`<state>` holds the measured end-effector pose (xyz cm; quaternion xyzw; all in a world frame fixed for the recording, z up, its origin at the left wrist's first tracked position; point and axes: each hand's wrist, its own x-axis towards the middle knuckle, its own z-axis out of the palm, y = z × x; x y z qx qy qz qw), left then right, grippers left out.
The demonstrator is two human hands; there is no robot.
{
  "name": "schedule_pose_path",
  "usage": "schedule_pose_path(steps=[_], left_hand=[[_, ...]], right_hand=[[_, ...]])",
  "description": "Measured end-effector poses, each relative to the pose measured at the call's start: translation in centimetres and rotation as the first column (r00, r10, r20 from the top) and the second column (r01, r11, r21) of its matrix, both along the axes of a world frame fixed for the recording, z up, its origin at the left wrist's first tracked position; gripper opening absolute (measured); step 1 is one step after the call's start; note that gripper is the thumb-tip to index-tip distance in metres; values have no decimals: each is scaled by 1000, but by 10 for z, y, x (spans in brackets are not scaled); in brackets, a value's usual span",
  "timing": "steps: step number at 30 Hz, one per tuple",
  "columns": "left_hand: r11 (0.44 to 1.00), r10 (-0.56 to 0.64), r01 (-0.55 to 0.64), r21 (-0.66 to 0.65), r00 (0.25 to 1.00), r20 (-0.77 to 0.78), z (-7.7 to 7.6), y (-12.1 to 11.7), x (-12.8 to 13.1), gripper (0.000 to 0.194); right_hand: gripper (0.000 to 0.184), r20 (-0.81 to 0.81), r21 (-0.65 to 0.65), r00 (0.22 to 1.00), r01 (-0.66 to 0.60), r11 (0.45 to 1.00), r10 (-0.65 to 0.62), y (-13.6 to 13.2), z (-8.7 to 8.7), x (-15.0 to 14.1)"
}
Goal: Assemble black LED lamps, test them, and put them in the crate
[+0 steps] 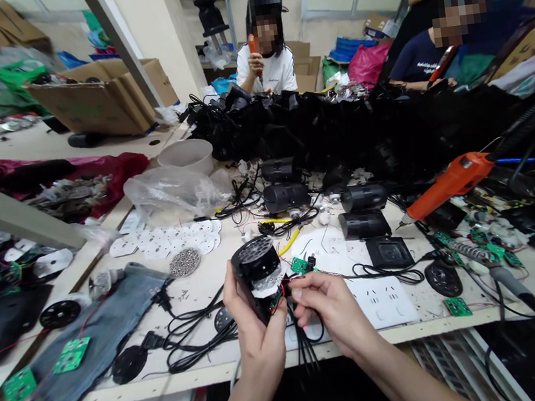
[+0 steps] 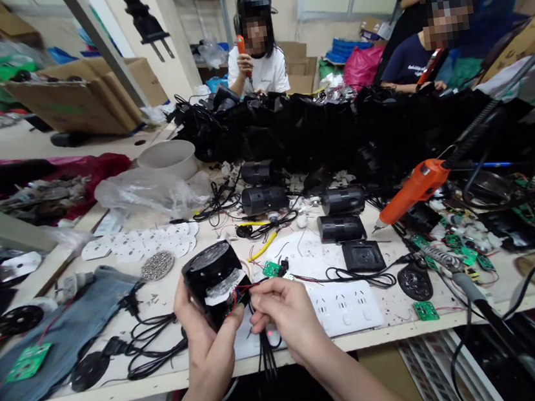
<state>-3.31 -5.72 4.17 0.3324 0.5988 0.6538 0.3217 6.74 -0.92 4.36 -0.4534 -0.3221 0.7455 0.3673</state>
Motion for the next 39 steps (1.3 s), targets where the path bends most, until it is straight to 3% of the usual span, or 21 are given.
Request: schedule_pose_path(steps=[5, 7, 8, 10, 12, 13, 14, 16, 19, 21, 23, 25, 27, 31, 35, 39], left_hand=[[999, 35, -35, -1, 999, -5, 1, 3, 2, 89], [1000, 25, -25, 8, 1000, -8, 0, 4, 1, 88], [1000, 11, -11, 5, 1000, 3, -1, 5, -1, 88], [1000, -18, 20, -22, 996, 86, -1, 6, -4, 88], [996, -36, 54, -66, 965, 259, 1, 8, -8, 87], [994, -34, 68, -83, 934, 356, 2, 9, -10, 86], [993, -28, 77, -93, 898, 439, 4, 9, -12, 84], [992, -25, 87, -90, 842, 538, 8, 10, -15, 80], [994, -42, 91, -56, 815, 577, 14, 12, -16, 75], [993, -50, 103, -55, 802, 596, 16, 12, -15, 73], [991, -52, 117, -67, 788, 614, 17, 12, -14, 71], [990, -51, 122, -72, 777, 627, 17, 12, -15, 70], [989, -60, 135, -67, 762, 645, 16, 12, -18, 71], [980, -79, 181, -76, 717, 692, 16, 14, -27, 73], [967, -97, 233, -106, 715, 692, 18, 14, -34, 58], [950, -105, 272, -154, 741, 663, 17, 11, -34, 57]], right_hand=[[23, 117, 158, 993, -33, 987, 15, -6, -8, -5], [17, 219, 353, 975, -49, 934, -31, -9, -13, -5], [16, 284, 497, 955, -72, 865, -83, -10, -15, -4], [21, 384, 762, 897, -173, 624, -220, -11, -19, -2], [28, 424, 873, 853, -295, 389, -304, -11, -21, 2], [30, 430, 886, 848, -329, 328, -310, -10, -20, 4], [31, 435, 886, 850, -346, 309, -297, -10, -19, 7], [33, 458, 863, 852, -360, 354, -252, -11, -16, 10], [32, 498, 801, 843, -359, 479, -202, -15, -13, 11], [31, 498, 778, 846, -339, 528, -191, -20, -14, 10], [32, 491, 794, 844, -331, 510, -217, -23, -17, 7], [34, 494, 826, 829, -354, 438, -262, -25, -20, 6], [33, 502, 832, 823, -376, 408, -265, -25, -20, 5], [26, 489, 810, 851, -360, 462, -194, -23, -10, 8], [19, 428, 831, 893, -326, 451, -142, -15, 8, 16], [12, 392, 863, 878, -247, 441, -276, 0, 22, 24]])
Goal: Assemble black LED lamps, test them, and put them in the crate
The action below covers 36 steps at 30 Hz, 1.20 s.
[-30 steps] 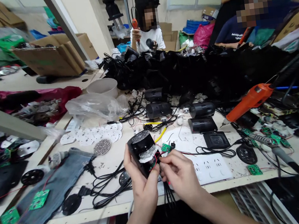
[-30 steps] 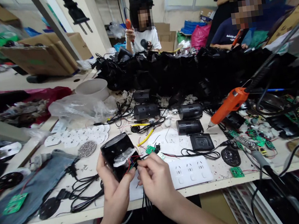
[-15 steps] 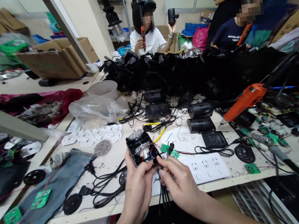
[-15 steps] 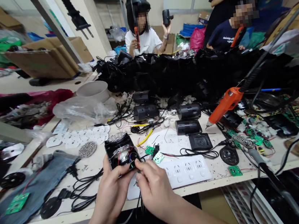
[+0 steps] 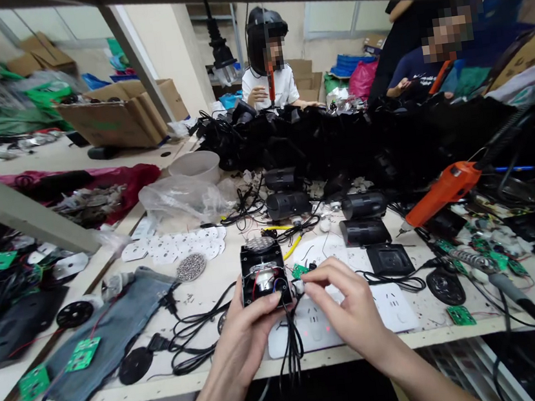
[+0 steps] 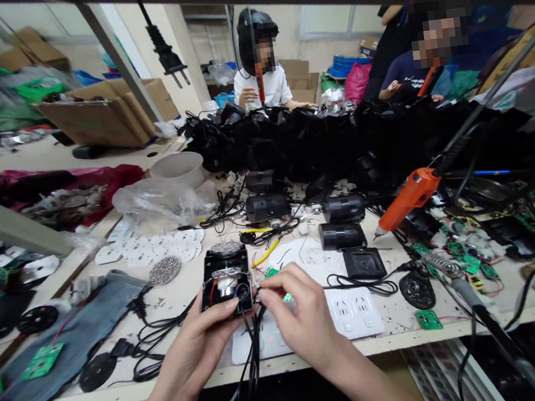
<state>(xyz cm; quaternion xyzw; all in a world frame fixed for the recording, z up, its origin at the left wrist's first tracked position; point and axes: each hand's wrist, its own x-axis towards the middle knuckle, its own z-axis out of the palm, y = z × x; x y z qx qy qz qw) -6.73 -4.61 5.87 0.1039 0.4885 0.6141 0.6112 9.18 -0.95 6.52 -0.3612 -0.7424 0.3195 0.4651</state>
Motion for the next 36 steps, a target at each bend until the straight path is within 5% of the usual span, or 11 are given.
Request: schedule_pose_path(steps=[4, 7, 11, 16, 19, 25, 30, 36], left_hand=[[999, -46, 46, -15, 999, -4, -4, -3, 6, 62], [999, -45, 45, -14, 999, -10, -3, -6, 12, 73], [996, -86, 86, -23, 996, -34, 1, -8, 20, 72], [995, -95, 95, -32, 995, -16, 0, -10, 20, 80], [990, -136, 136, -44, 991, 12, -3, -12, 13, 68], [983, -181, 179, 32, 964, 197, -7, -13, -2, 47], [988, -149, 133, 74, 937, 316, -7, -9, -5, 16], [1000, -5, 7, -12, 987, 161, -6, -5, 1, 12]], right_hand=[[22, 38, 105, 999, -7, 994, 3, 10, 5, 3], [40, 157, 176, 978, -167, 970, 139, 12, 7, 1], [55, 458, 201, 851, -379, 903, 255, 11, 18, -7], [32, 663, 227, 714, -479, 848, 226, 9, 30, -18], [24, 644, 258, 723, -513, 819, 250, 9, 27, -16], [36, 579, 428, 791, -500, 752, 196, 8, 8, -3], [44, 417, 444, 881, -411, 796, 223, 4, -5, -2], [44, 313, 424, 921, -355, 833, 233, 0, -17, -10]])
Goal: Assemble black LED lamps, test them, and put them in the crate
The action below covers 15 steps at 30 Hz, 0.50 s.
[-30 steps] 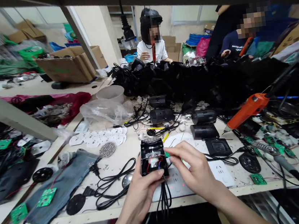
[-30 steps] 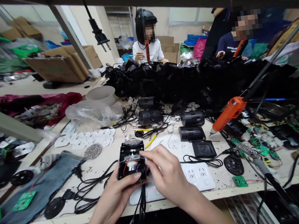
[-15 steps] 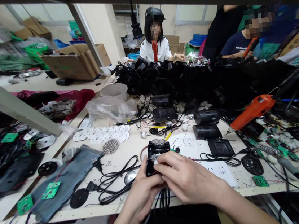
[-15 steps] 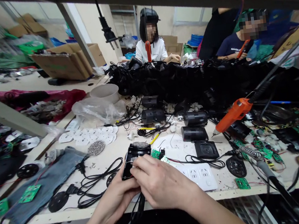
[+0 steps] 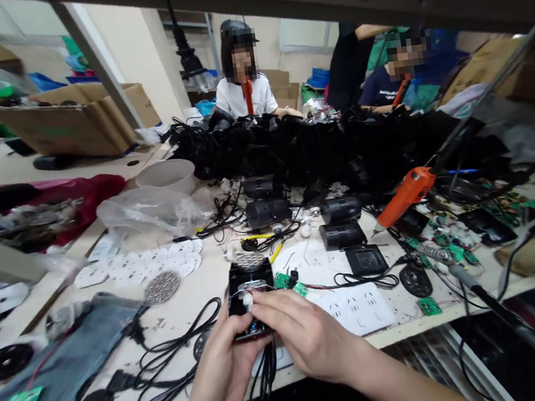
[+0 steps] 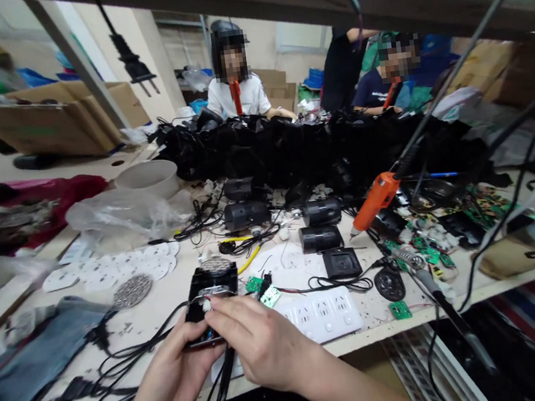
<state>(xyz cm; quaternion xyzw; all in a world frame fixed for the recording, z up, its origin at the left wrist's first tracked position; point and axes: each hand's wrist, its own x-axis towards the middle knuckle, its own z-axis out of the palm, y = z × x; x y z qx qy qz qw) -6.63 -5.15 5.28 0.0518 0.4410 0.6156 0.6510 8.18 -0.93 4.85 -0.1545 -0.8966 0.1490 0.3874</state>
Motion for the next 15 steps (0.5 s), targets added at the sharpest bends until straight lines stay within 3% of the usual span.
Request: schedule_pose_path(steps=[6, 9, 10, 11, 13, 14, 15], left_hand=[[998, 16, -14, -68, 999, 30, -1, 0, 4, 13], [993, -58, 57, -105, 998, -11, 0, 0, 4, 29], [989, -78, 74, -126, 997, -27, 1, -1, 4, 36], [986, -97, 90, -144, 995, -36, 2, -1, 5, 41], [982, -131, 127, -143, 991, -19, 3, -1, 6, 44], [981, -144, 143, -133, 990, 3, 4, -1, 7, 40], [980, -156, 159, -124, 987, 31, 5, 0, 8, 35]], right_hand=[[42, -35, -164, 997, 65, 984, -72, -6, 9, 11], [38, -102, -298, 952, 246, 922, -287, 17, 10, 36], [37, -90, -332, 904, 368, 868, -418, 29, 8, 47], [36, -24, -343, 824, 525, 779, -566, 43, 6, 57], [45, 230, -248, 554, 829, 502, -800, 71, -2, 74], [54, 397, -162, 388, 922, 352, -832, 83, -6, 80], [59, 508, -96, 279, 959, 268, -815, 92, -10, 84]])
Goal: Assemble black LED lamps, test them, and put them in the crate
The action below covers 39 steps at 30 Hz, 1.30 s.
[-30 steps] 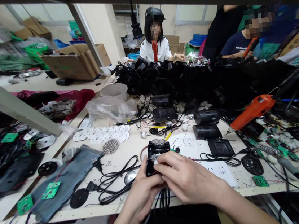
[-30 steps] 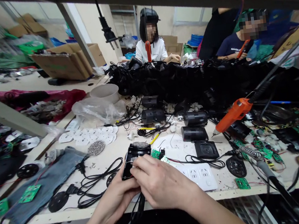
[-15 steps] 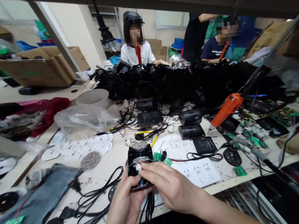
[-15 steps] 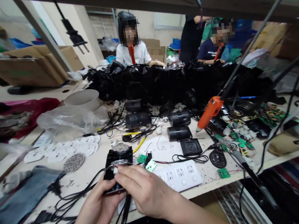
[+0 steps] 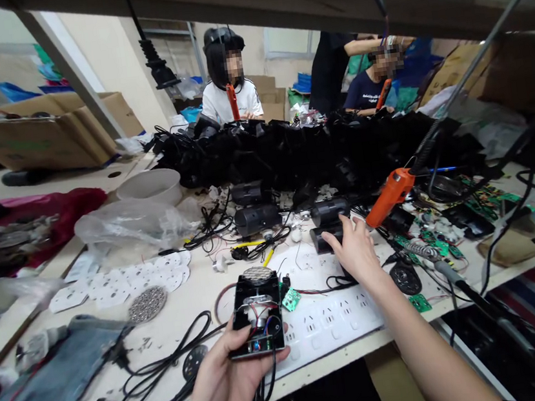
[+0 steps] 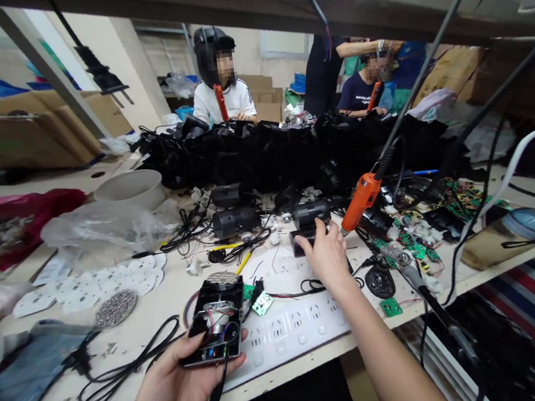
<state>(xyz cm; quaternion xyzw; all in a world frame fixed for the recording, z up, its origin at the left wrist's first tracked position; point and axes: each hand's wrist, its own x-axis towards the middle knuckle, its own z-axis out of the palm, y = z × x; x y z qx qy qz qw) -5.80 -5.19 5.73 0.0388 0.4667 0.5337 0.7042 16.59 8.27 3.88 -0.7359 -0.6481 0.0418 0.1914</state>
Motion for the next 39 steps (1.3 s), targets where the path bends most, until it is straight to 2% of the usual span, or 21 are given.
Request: schedule_pose_path(steps=[1, 3, 7, 13, 17, 22, 24, 26, 27, 28, 30, 31, 33, 35, 39], left_hand=[[1000, -8, 8, 2, 999, 31, 0, 0, 1, 29], [1000, -24, 24, 3, 995, 94, 1, 1, 2, 26], [997, -72, 66, 39, 980, 186, 1, 1, 1, 37], [997, -82, 79, 23, 976, 199, 0, 0, 0, 41], [996, -94, 93, 16, 973, 210, -2, -1, -2, 46], [992, -126, 129, 6, 958, 259, -4, 0, -11, 49], [990, -135, 139, 7, 951, 277, -4, 2, -14, 52], [989, -146, 149, 10, 946, 288, -4, 3, -16, 54], [988, -153, 156, 14, 944, 294, -4, 4, -16, 54], [986, -162, 165, 16, 940, 299, -4, 5, -16, 54], [982, -183, 187, 18, 932, 313, -3, 8, -14, 53], [980, -196, 199, 22, 927, 321, -2, 9, -13, 53], [975, -219, 220, 35, 919, 326, -1, 11, -10, 51], [970, -240, 238, 45, 916, 321, 1, 13, -8, 49], [958, -284, 279, 65, 901, 328, 0, 15, -5, 51]], right_hand=[[63, 75, -75, 996, 49, 996, -43, 7, -3, 1], [65, 122, -157, 991, 69, 985, -50, 16, -8, -1], [72, 124, -236, 990, 97, 967, -69, 24, -9, -12], [83, 92, -338, 990, 136, 931, -112, 34, -14, -19], [79, 113, -292, 987, 142, 946, -114, 32, -13, -23], [73, 142, -195, 988, 86, 977, -58, 25, -3, -15], [71, 118, -86, 993, 10, 996, 1, 19, 5, -8], [69, 21, 54, 988, -152, 987, 151, 8, 17, 0], [68, -51, 119, 961, -264, 957, 271, 1, 24, 3], [67, -124, 177, 904, -387, 905, 410, -7, 31, 4], [70, -235, 263, 711, -609, 748, 662, -24, 46, 1], [73, -260, 290, 612, -688, 665, 747, -31, 52, -2], [75, -262, 299, 484, -782, 547, 835, -41, 61, -11], [74, -247, 278, 436, -824, 494, 866, -45, 63, -21], [75, -244, 228, 390, -867, 443, 888, -41, 57, -35]])
